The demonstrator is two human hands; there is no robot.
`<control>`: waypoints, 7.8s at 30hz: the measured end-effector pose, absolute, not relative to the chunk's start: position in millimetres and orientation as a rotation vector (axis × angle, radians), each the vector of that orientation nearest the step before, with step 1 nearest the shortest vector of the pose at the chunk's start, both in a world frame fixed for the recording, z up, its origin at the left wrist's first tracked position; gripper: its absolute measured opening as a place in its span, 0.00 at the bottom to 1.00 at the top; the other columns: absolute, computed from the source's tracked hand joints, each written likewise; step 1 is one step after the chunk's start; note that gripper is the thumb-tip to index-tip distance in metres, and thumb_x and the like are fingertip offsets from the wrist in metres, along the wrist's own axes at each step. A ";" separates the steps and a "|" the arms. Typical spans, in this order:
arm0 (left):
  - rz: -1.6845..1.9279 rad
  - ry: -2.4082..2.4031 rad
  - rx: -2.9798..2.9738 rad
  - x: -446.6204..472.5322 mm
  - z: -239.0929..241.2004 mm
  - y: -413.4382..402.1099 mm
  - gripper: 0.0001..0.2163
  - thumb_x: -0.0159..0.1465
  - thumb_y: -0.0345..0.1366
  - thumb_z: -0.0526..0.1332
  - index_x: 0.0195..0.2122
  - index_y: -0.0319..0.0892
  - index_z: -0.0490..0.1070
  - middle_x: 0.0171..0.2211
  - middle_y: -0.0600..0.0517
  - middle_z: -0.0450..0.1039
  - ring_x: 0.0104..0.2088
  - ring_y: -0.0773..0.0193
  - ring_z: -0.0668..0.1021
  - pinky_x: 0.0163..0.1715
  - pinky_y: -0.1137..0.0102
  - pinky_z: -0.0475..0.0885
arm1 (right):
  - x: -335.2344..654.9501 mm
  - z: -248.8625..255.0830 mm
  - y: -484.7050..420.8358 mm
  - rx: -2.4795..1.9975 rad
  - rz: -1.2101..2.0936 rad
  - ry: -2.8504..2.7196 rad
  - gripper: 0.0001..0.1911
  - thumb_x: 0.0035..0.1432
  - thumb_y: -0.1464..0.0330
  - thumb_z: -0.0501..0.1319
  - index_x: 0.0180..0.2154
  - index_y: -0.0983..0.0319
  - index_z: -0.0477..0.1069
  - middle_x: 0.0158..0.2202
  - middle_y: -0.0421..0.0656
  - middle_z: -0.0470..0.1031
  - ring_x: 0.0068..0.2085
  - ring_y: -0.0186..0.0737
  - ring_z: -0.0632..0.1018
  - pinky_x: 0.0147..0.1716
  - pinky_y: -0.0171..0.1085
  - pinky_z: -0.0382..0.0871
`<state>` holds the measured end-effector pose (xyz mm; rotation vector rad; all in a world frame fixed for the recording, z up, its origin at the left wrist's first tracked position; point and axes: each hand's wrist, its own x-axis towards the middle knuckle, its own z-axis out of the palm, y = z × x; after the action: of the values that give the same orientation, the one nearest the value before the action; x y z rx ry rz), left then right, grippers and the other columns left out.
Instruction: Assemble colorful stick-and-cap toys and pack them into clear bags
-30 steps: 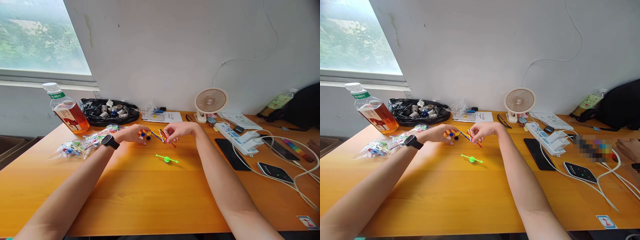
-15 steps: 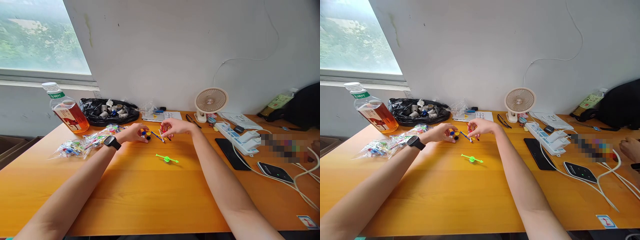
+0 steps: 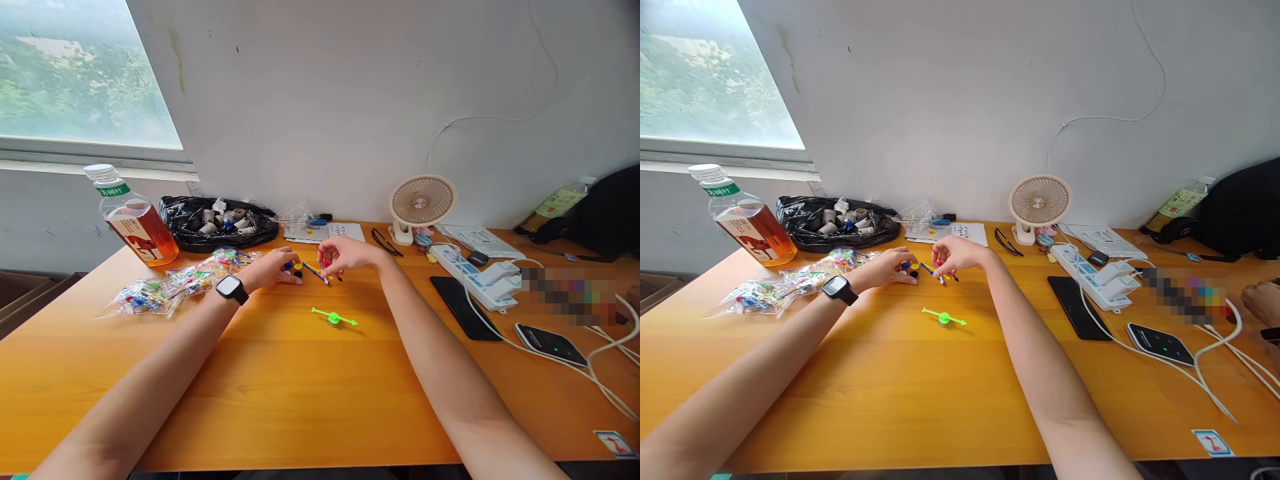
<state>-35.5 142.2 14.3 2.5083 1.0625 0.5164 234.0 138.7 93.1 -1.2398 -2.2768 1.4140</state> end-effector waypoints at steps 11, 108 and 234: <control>0.473 1.060 2.542 -39.8 21.0 137.0 0.33 0.62 0.62 0.68 0.62 0.48 0.74 0.48 0.46 0.73 0.41 0.57 0.78 0.40 0.68 0.70 | 234.9 79.1 147.9 -1.145 1.521 -2.343 0.18 0.53 0.62 0.74 0.40 0.62 0.72 0.29 0.40 0.79 0.27 0.36 0.78 0.28 0.34 0.71; 0.877 0.920 2.256 -4.5 75.6 100.7 0.10 0.61 0.32 0.64 0.43 0.40 0.80 0.32 0.51 0.81 0.32 0.64 0.81 0.36 0.71 0.76 | 210.3 78.1 138.7 -1.413 0.794 -2.256 0.06 0.66 0.71 0.55 0.39 0.62 0.70 0.32 0.38 0.72 0.32 0.35 0.70 0.32 0.32 0.60; -0.073 1.917 1.949 -197.0 99.7 132.6 0.53 0.47 0.54 0.75 0.72 0.44 0.58 0.56 0.41 0.79 0.46 0.52 0.83 0.40 0.69 0.75 | 178.4 41.3 137.4 -1.530 0.620 -2.288 0.09 0.70 0.66 0.63 0.48 0.63 0.74 0.42 0.46 0.81 0.39 0.38 0.79 0.37 0.33 0.68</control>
<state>-197.0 132.6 99.7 1.9494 1.9172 -0.0734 178.4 137.4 41.3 -1.5299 -2.2884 0.6201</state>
